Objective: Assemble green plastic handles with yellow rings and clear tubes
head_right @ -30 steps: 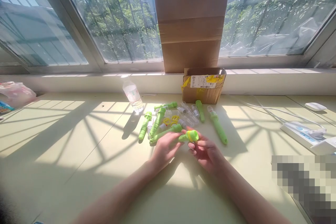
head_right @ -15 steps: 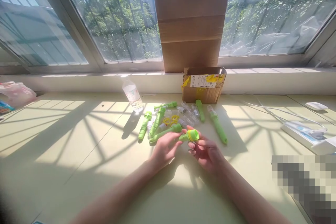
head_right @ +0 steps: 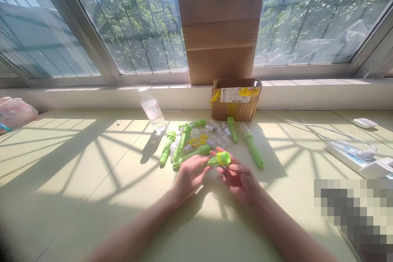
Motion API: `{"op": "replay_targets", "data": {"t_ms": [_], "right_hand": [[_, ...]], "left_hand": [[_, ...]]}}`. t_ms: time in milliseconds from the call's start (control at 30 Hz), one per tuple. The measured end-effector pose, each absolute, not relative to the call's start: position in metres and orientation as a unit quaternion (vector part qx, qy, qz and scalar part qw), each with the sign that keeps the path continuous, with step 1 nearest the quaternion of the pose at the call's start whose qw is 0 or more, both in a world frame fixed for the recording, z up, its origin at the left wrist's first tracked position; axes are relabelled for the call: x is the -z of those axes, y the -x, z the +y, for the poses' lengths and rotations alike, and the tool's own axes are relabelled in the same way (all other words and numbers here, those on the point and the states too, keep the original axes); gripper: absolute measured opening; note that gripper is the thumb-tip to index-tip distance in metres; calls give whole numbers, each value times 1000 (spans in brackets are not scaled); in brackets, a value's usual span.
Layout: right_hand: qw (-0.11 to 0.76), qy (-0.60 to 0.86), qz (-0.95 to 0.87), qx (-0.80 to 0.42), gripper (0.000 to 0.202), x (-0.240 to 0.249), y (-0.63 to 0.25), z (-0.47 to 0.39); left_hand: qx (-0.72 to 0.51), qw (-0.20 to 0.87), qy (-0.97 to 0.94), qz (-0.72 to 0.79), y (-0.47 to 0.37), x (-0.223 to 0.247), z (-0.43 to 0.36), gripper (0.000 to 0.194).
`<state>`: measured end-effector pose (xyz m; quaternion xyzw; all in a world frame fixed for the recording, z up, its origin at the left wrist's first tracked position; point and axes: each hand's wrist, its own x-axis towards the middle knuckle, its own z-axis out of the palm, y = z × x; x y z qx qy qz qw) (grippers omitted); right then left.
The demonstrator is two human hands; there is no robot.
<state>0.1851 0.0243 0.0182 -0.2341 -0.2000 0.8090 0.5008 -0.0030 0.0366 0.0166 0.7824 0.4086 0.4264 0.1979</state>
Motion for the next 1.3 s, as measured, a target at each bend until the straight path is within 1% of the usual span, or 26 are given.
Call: {"op": "replay_targets", "data": {"t_ms": [100, 300, 533, 667, 867, 933, 1300], "right_hand": [[498, 239, -210, -807, 71, -17, -184, 24], [497, 230, -198, -813, 73, -16, -182, 22], [499, 263, -184, -805, 71, -18, -182, 22], [517, 250, -178, -799, 69, -17, -182, 26], [517, 248, -164, -803, 65, -14, -185, 29], [513, 250, -164, -804, 65, -13, -186, 28], [515, 243, -153, -808, 66, -13, -183, 27]], "left_hand": [[-429, 190, -784, 406, 4, -16, 37, 20], [-425, 177, -784, 416, 5, -17, 36, 18], [-416, 159, -791, 419, 5, -13, 38, 12], [-408, 180, -793, 415, 5, -12, 39, 15], [-401, 276, -782, 390, 3, -18, 39, 28], [-400, 292, -779, 384, 3, -21, 39, 30], [-455, 280, -743, 404, 1, -15, 40, 24]]}}
